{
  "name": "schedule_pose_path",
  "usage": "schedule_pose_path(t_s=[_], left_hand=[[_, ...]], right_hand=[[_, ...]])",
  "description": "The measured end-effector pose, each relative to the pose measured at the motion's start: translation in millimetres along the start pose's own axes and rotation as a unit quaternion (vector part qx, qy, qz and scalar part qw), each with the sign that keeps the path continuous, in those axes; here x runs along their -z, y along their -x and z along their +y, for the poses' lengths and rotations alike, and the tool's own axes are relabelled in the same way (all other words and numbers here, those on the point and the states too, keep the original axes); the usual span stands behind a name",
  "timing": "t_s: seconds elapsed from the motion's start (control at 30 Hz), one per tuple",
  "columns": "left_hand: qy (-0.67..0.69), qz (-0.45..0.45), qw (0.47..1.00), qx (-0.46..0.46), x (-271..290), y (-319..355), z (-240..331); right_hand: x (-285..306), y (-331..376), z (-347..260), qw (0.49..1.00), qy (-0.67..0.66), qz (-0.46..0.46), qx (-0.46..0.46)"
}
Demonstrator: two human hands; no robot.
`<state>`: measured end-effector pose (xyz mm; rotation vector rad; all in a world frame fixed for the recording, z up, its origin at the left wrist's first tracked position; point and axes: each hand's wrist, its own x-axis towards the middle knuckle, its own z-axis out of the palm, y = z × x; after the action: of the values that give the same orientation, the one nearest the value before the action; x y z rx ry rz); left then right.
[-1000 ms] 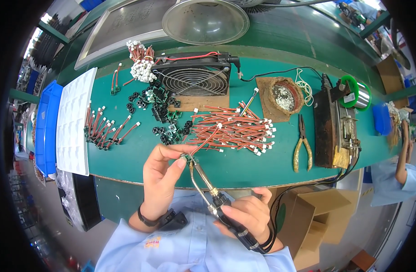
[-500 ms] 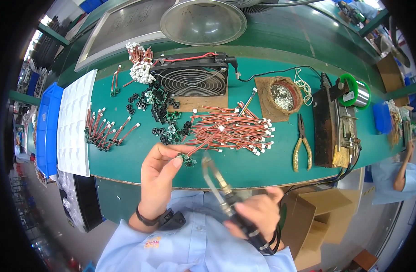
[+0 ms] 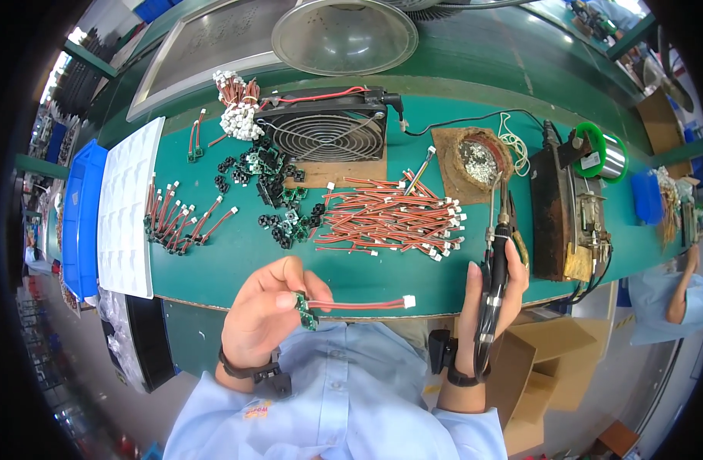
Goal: The person joins wires to circuit boards using a soldering iron and then trims the excess wire with pliers. They repeat this process for several units, picking up a board and wire, applying heat, and cutting the wire ends.
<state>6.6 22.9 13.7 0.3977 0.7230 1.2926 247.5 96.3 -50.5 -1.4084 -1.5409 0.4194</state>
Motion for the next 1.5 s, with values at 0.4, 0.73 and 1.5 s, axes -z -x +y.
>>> schedule_pose_path(t_s=[0.4,0.73,1.5], left_hand=[[-0.050,-0.033,0.998,-0.005,-7,4,3],[-0.238,-0.052,0.969,0.046,6,-1,14],[-0.298,-0.062,0.953,0.007,9,0,10]], right_hand=[[25,23,-32,0.991,-0.127,0.027,-0.034],[57,12,-48,0.924,-0.260,-0.222,0.168],[57,9,-56,0.904,-0.223,-0.306,0.196]])
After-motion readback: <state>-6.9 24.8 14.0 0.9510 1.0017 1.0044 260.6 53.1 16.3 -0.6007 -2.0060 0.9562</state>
